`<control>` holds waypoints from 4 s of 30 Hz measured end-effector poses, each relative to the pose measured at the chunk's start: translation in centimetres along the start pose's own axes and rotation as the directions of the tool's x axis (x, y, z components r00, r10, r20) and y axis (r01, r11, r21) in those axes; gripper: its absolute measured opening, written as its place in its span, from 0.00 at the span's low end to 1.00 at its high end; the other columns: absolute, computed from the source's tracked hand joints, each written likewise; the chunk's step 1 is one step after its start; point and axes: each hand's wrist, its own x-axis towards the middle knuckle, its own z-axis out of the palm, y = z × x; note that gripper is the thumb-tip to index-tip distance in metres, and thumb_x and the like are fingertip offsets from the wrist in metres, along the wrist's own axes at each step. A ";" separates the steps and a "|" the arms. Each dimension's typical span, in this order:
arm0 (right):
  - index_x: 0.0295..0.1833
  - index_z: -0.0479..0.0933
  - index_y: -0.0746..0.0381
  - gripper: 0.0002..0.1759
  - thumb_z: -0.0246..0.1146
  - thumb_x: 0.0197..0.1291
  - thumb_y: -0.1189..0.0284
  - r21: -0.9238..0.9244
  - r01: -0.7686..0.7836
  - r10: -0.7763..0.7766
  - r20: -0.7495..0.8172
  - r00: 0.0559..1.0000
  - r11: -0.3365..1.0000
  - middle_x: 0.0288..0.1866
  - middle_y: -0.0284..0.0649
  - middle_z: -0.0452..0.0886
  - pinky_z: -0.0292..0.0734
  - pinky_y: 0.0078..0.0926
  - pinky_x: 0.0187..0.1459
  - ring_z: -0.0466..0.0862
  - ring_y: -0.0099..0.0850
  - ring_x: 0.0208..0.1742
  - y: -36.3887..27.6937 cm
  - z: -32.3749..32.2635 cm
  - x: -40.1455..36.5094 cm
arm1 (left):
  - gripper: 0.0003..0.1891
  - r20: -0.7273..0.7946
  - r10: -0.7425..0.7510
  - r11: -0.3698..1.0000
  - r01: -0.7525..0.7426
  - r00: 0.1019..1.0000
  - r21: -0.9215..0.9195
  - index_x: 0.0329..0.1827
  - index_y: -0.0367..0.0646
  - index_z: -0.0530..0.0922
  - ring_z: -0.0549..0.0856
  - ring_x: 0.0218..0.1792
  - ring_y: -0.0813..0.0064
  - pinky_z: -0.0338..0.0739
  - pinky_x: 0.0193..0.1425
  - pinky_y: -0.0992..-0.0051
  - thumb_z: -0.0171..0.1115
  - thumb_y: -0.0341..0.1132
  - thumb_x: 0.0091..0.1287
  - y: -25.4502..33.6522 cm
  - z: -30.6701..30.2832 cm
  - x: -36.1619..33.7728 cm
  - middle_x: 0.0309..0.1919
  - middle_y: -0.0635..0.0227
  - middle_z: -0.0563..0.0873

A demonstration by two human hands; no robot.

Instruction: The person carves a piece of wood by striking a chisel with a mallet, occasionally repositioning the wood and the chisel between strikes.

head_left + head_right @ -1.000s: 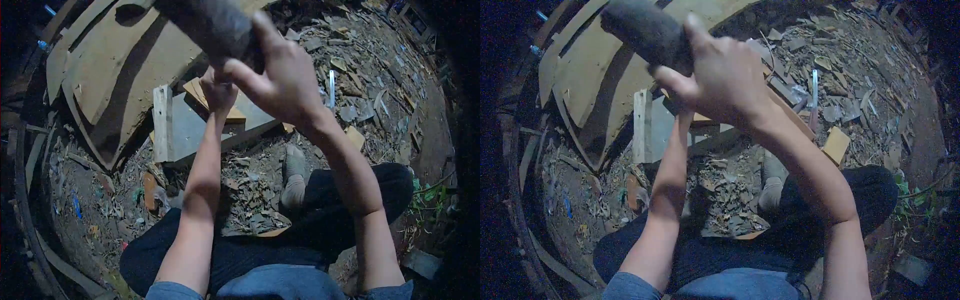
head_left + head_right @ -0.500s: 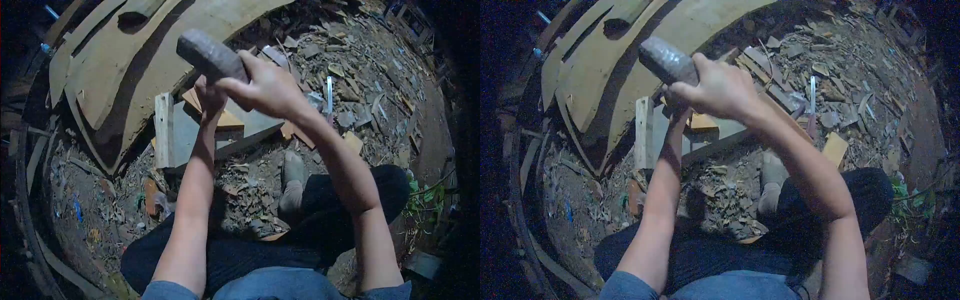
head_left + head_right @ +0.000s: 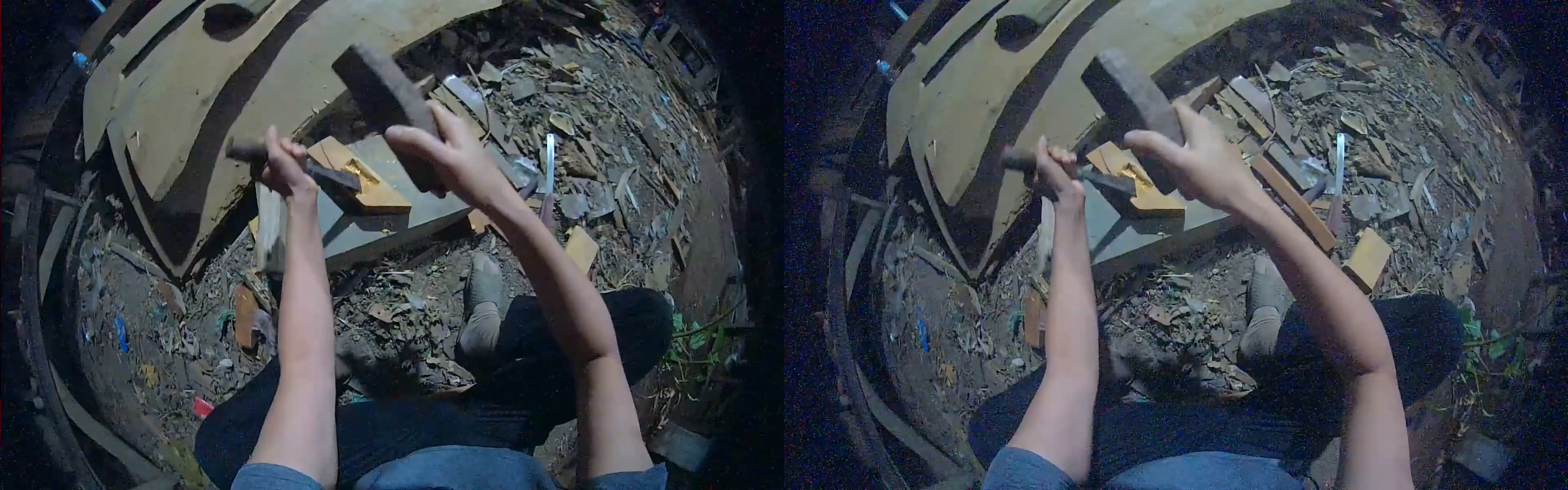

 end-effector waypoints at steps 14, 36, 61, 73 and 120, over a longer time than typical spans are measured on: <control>0.48 0.76 0.68 0.30 0.66 0.58 0.50 -0.027 0.116 -0.118 -0.071 0.991 0.993 0.35 0.40 0.82 0.75 0.26 0.36 0.80 0.25 0.33 -0.3 -0.9 -0.1 | 0.10 0.468 0.212 0.959 -0.275 0.858 0.069 0.29 0.45 0.71 0.70 0.14 0.86 0.66 0.18 0.82 0.64 0.30 0.65 0.2 4.7 -6.0 0.16 0.76 0.72; 0.48 0.72 0.65 0.23 0.65 0.63 0.55 0.006 0.174 -0.174 -0.040 0.984 0.985 0.29 0.34 0.77 0.68 0.21 0.27 0.75 0.20 0.26 -0.1 -0.1 -0.1 | 0.10 0.421 0.195 0.952 -0.275 0.886 0.136 0.28 0.43 0.73 0.73 0.15 0.85 0.67 0.19 0.80 0.65 0.31 0.64 0.3 3.7 -5.5 0.16 0.75 0.74; 0.51 0.68 0.64 0.33 0.63 0.55 0.46 -0.732 0.203 -0.335 -0.037 0.942 0.651 0.30 0.56 0.84 0.77 0.54 0.38 0.84 0.57 0.34 -3.7 1.1 -2.0 | 0.13 0.534 0.584 0.677 -0.730 0.611 0.094 0.37 0.39 0.75 0.82 0.28 0.69 0.75 0.31 0.71 0.70 0.36 0.60 -4.3 1.9 -6.2 0.29 0.65 0.83; 0.47 0.70 0.64 0.33 0.64 0.54 0.45 -0.559 0.154 -0.291 -0.164 0.943 0.815 0.29 0.55 0.81 0.76 0.51 0.41 0.84 0.55 0.36 -2.2 -0.6 -1.5 | 0.10 0.267 0.335 0.940 -0.341 0.904 -0.027 0.33 0.43 0.69 0.69 0.15 0.84 0.64 0.16 0.80 0.64 0.31 0.65 1.2 1.7 -0.9 0.17 0.74 0.70; 0.49 0.70 0.63 0.33 0.63 0.55 0.43 -0.609 0.143 -0.257 -0.103 0.961 0.780 0.31 0.56 0.83 0.76 0.53 0.39 0.84 0.57 0.37 -1.3 -0.5 -1.3 | 0.13 0.629 0.180 0.862 -0.429 0.757 0.270 0.47 0.39 0.81 0.85 0.36 0.77 0.79 0.40 0.75 0.71 0.30 0.61 -1.6 2.0 -6.3 0.37 0.69 0.86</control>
